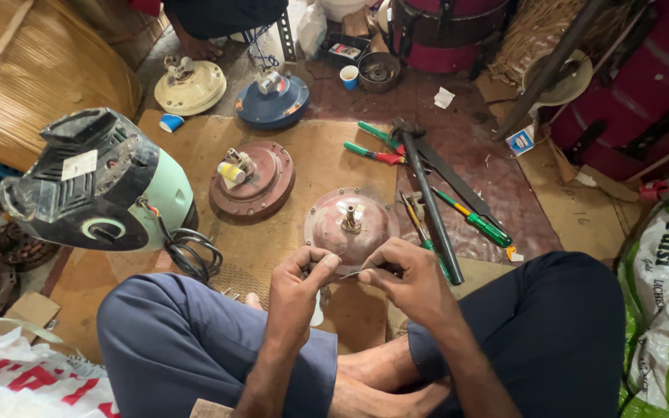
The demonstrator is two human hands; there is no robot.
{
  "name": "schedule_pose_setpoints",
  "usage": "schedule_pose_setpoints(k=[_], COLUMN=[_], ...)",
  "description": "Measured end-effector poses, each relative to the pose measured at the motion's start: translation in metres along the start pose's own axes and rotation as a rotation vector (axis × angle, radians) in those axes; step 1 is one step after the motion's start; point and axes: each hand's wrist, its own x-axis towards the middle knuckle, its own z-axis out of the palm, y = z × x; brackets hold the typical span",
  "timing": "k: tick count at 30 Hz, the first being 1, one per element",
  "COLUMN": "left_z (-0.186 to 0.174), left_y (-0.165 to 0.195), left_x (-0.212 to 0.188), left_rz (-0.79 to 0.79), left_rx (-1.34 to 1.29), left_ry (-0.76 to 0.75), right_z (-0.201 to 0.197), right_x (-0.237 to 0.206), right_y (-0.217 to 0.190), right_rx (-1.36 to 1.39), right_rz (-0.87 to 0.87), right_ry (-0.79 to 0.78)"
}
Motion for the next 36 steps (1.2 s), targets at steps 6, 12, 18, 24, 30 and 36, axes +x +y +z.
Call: schedule_pose_setpoints(k=[6,12,18,24,30,36], left_z=[0.002,0.004,0.001,0.001,0.000,0.002], left_y=[-0.002,-0.008,-0.009,-0.008,-0.010,-0.010], left_x=[-0.001,0.001,0.003,0.001,0.004,0.003], left_rz=[0.002,0.050,0.076,0.060,0.062,0.060], left_rx=[0.034,0.032,0.050,0.054,0.063,0.083], left_ry=[0.017,0.070,0.092,0.087,0.093,0.102], right_z=[0.006,0.011,0.012,0.022,0.017,0.017], right_x=[-0.008,-0.005,-0.004,-0.004,-0.003,-0.006], right_y=[0.017,0.012,-0.003,-0.002,0.002,0.007], right_rx=[0.398,0.652,0.486,0.274,0.275,0.385], right_rz=[0.526,0.710,0.339,0.386,0.433,0.548], right_ry=[-0.141,0.082,0.038,0.026,-0.030,-0.035])
